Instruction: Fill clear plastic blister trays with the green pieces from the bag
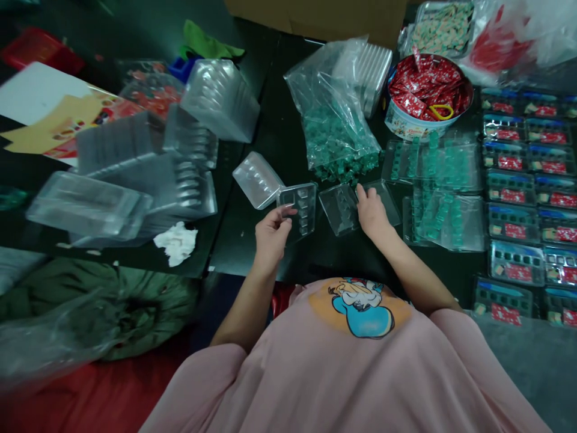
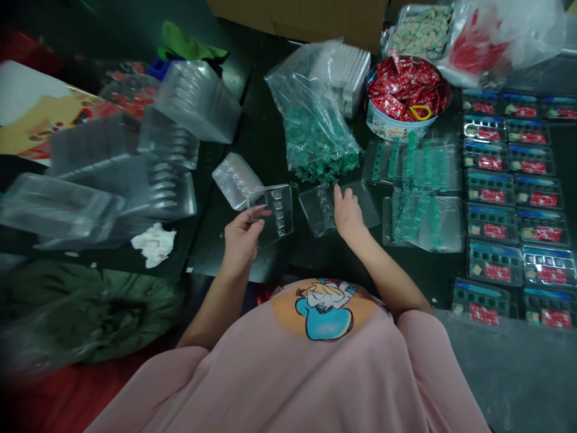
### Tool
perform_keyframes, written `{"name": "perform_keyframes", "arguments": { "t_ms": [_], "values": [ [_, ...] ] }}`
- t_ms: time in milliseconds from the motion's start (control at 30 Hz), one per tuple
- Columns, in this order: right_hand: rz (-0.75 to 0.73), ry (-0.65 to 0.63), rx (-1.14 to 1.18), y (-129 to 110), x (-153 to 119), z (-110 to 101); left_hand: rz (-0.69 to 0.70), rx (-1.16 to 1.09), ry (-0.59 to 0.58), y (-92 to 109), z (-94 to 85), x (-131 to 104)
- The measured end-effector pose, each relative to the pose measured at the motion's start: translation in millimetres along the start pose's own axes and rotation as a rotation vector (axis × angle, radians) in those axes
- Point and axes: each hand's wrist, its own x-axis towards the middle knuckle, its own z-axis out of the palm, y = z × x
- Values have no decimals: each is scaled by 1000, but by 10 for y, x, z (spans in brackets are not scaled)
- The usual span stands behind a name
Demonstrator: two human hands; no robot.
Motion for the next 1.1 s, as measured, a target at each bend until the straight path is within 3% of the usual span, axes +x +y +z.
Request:
{"name": "perform_keyframes", "arguments": {
  "t_ms": [100,200,333,400,467,600,767,933,1100],
  "values": [
    [45,-148,-157,-93,-21,49,-41,-107,25,-23,-15,-9],
    [51,-289,-325,-159,-73,-48,-147,-291,33,-52,-37,-7],
    [7,-272,-389,-257,-101,-188,-315,-485,-4,-89,-56,-13],
    [-124,-218,-229,-372,-61,-199,-327,-537,24,-95,-42,-22],
    [-260,-231,75,-543,16,-156,-323,-559,45,-78,-13,-24],
    [-260,-428,572,-914,232,28,-387,-574,-42,19,52,29],
    [-168,-560,620,-1075,417,168,-442,-603,-146,75,125,206],
    [-189,-554,587,-1002,434,129,-470,-607,-167,-6,201,304],
    [-130,-647,643,-897,427,155,-468,-574,-188,-48,227,254]
  ]
}}
